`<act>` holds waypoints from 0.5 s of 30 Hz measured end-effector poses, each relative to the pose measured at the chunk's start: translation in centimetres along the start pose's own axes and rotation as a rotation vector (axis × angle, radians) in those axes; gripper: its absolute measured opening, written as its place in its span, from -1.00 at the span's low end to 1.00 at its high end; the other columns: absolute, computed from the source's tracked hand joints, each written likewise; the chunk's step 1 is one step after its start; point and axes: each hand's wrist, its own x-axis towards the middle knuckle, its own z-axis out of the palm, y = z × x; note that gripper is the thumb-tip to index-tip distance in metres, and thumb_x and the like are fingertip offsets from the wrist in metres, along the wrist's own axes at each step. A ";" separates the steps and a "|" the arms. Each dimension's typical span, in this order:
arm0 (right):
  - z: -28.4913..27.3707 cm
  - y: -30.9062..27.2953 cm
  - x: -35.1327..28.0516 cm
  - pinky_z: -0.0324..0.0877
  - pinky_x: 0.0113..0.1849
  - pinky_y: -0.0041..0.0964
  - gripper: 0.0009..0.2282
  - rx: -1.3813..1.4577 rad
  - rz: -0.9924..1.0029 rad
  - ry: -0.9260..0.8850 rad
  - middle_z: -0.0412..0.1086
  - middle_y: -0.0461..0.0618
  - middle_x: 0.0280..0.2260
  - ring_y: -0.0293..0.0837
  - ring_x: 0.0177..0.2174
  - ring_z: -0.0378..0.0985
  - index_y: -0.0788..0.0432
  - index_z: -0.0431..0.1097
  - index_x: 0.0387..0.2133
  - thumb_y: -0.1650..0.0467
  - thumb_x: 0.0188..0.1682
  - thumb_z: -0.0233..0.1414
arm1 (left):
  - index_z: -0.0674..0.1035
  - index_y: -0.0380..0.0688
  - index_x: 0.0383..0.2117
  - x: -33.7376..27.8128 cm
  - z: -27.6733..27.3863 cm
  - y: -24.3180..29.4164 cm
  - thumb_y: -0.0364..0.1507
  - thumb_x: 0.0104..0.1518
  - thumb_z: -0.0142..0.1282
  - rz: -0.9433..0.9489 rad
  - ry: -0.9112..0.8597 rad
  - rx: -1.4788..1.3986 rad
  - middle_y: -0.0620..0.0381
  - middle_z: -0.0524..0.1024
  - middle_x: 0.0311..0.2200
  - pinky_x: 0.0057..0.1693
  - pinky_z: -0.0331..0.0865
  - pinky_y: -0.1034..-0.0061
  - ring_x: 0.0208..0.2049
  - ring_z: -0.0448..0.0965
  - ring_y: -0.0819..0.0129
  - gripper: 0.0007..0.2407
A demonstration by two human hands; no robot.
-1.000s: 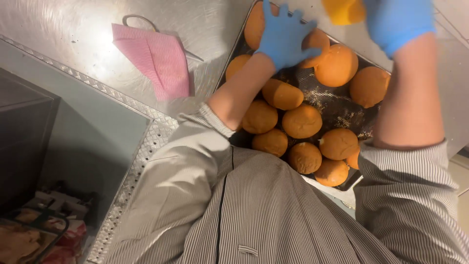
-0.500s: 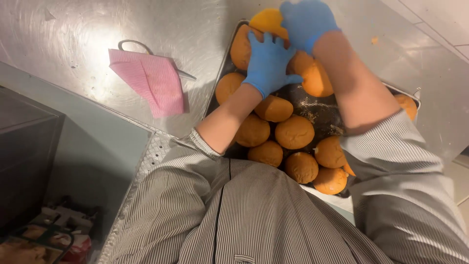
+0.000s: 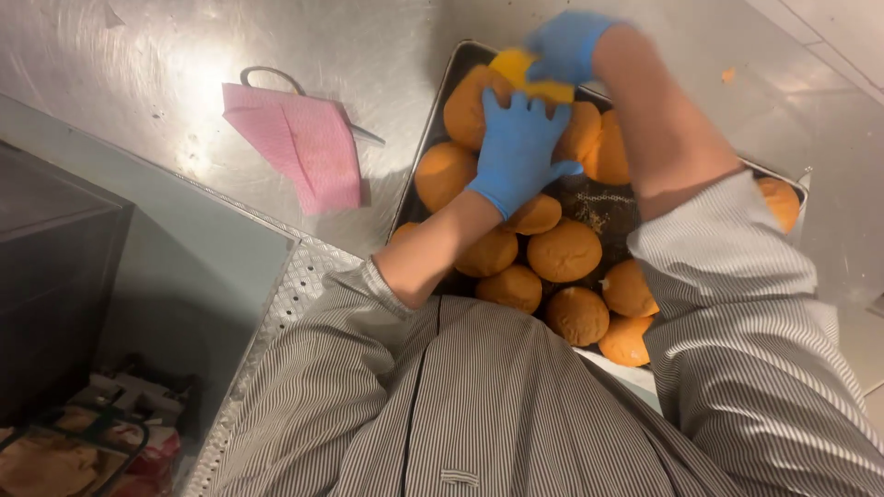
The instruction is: The recorder is picking up individual bread buns from a tray and using a knife to cut segments into them on a kitchen counter.
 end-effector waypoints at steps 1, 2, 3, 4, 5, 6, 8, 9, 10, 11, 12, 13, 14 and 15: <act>-0.3 -1.0 -0.4 0.44 -0.03 0.04 -0.66 0.028 -0.001 -0.095 0.54 0.15 -0.07 0.18 -0.12 0.58 0.04 0.51 0.02 0.20 0.04 0.09 | 0.51 0.05 0.09 -0.1 0.1 0.2 0.11 -0.02 0.23 -0.033 -0.055 -0.047 0.03 0.49 -0.15 0.19 0.13 -0.27 -0.02 0.40 0.06 -0.40; 1.9 -0.3 0.5 0.44 -0.03 0.04 -0.66 0.026 0.003 -0.086 0.54 0.15 -0.07 0.18 -0.12 0.58 0.04 0.51 0.02 0.20 0.04 0.09 | 0.51 0.05 0.09 -0.4 0.2 0.3 0.11 -0.02 0.23 -0.027 -0.048 -0.043 0.03 0.49 -0.15 0.19 0.13 -0.27 -0.02 0.40 0.06 -0.40; 4.5 0.2 1.4 0.44 -0.08 0.07 -0.67 0.023 -0.094 -0.027 0.53 0.14 -0.08 0.21 -0.13 0.57 0.00 0.49 0.04 0.29 0.00 0.04 | 0.50 0.01 0.08 -1.2 0.4 0.4 0.11 -0.04 0.24 -0.011 0.003 -0.065 0.02 0.48 -0.16 0.18 0.15 -0.20 -0.02 0.41 0.05 -0.38; 7.1 0.6 2.3 0.43 -0.12 0.10 -0.64 0.019 -0.191 0.033 0.51 0.14 -0.09 0.24 -0.14 0.55 -0.05 0.47 0.05 0.37 -0.05 0.00 | 0.49 -0.03 0.08 -1.9 0.7 0.5 0.11 -0.05 0.24 0.006 0.054 -0.088 0.01 0.47 -0.17 0.17 0.17 -0.13 -0.02 0.41 0.04 -0.36; 6.4 0.1 1.2 0.43 -0.12 0.10 -0.64 0.022 -0.198 0.034 0.51 0.14 -0.09 0.24 -0.14 0.55 -0.05 0.47 0.05 0.37 -0.05 0.00 | 0.49 -0.03 0.08 -2.3 0.3 0.6 0.11 -0.05 0.24 0.001 0.050 -0.083 0.01 0.47 -0.17 0.17 0.17 -0.13 -0.02 0.41 0.04 -0.36; 5.7 -0.4 0.0 0.44 -0.11 0.08 -0.70 0.070 -0.159 0.069 0.51 0.19 -0.12 0.26 -0.15 0.55 0.01 0.48 0.00 0.31 0.01 0.02 | 0.48 -0.01 0.08 -2.7 0.0 0.8 0.08 -0.06 0.25 0.023 0.132 -0.025 -0.01 0.47 -0.18 0.20 0.14 -0.18 -0.07 0.42 0.04 -0.37; 4.5 -0.4 -3.0 0.44 -0.11 0.06 -0.72 0.137 -0.089 0.108 0.52 0.23 -0.15 0.27 -0.16 0.56 0.07 0.50 -0.04 0.24 0.06 0.03 | 0.48 0.01 0.08 -3.0 -0.6 1.2 0.05 -0.07 0.25 0.081 0.206 0.027 -0.03 0.47 -0.18 0.22 0.12 -0.22 -0.12 0.42 0.05 -0.38; 3.7 -0.2 -4.5 0.42 -0.14 0.10 -0.70 0.135 -0.103 0.276 0.51 0.27 -0.19 0.30 -0.20 0.54 0.11 0.50 -0.05 0.23 0.07 0.05 | 0.47 0.01 0.10 -3.0 -0.9 1.5 0.03 -0.07 0.25 0.062 0.186 0.029 -0.01 0.47 -0.22 0.21 0.10 -0.27 -0.14 0.42 0.06 -0.39; 2.9 -0.1 -6.1 0.39 -0.18 0.14 -0.69 0.130 -0.114 0.444 0.51 0.30 -0.23 0.34 -0.23 0.52 0.15 0.49 -0.05 0.21 0.08 0.07 | 0.47 0.01 0.11 -3.0 -1.2 1.8 0.00 -0.07 0.25 0.043 0.166 0.032 0.00 0.46 -0.26 0.20 0.07 -0.32 -0.16 0.42 0.06 -0.40; 2.5 0.3 -7.5 0.39 -0.18 0.14 -0.69 0.133 -0.113 0.445 0.51 0.30 -0.23 0.34 -0.23 0.52 0.15 0.49 -0.05 0.21 0.08 0.07 | 0.47 0.01 0.11 -2.9 -1.0 1.5 0.00 -0.07 0.25 0.045 0.164 0.033 0.00 0.46 -0.26 0.20 0.07 -0.32 -0.16 0.42 0.06 -0.40; 1.9 0.7 -9.0 0.43 -0.21 0.07 -0.72 0.308 0.018 0.555 0.51 0.28 -0.26 0.28 -0.26 0.56 0.14 0.48 -0.04 0.24 0.14 0.03 | 0.45 -0.06 0.14 -2.8 -0.9 1.3 0.02 -0.02 0.24 0.010 0.082 0.052 -0.04 0.45 -0.21 0.27 0.04 -0.27 -0.12 0.41 0.02 -0.37; 1.1 1.4 -10.5 0.47 -0.25 0.01 -0.76 0.482 0.159 0.674 0.51 0.26 -0.28 0.22 -0.29 0.59 0.13 0.46 -0.02 0.27 0.19 -0.01 | 0.43 -0.14 0.17 -2.2 -0.9 0.9 0.04 0.03 0.23 -0.013 0.007 0.075 -0.09 0.44 -0.15 0.34 0.02 -0.22 -0.07 0.40 -0.01 -0.34; 2.4 4.7 -11.2 0.47 -0.25 0.01 -0.76 0.482 0.168 0.687 0.51 0.26 -0.28 0.22 -0.29 0.59 0.13 0.46 -0.02 0.27 0.19 -0.01 | 0.43 -0.14 0.17 -1.2 -1.5 1.1 0.04 0.03 0.23 0.001 0.013 0.079 -0.09 0.44 -0.15 0.34 0.02 -0.22 -0.07 0.40 -0.01 -0.34; 4.3 7.8 -12.2 0.46 -0.26 -0.03 -0.80 0.306 0.039 0.833 0.52 0.24 -0.30 0.19 -0.30 0.59 0.20 0.50 -0.08 0.35 0.19 0.00 | 0.44 -0.14 0.15 -0.7 -1.9 1.5 0.03 0.05 0.22 0.010 0.018 0.107 -0.08 0.42 -0.05 0.34 0.03 -0.18 0.00 0.38 -0.03 -0.37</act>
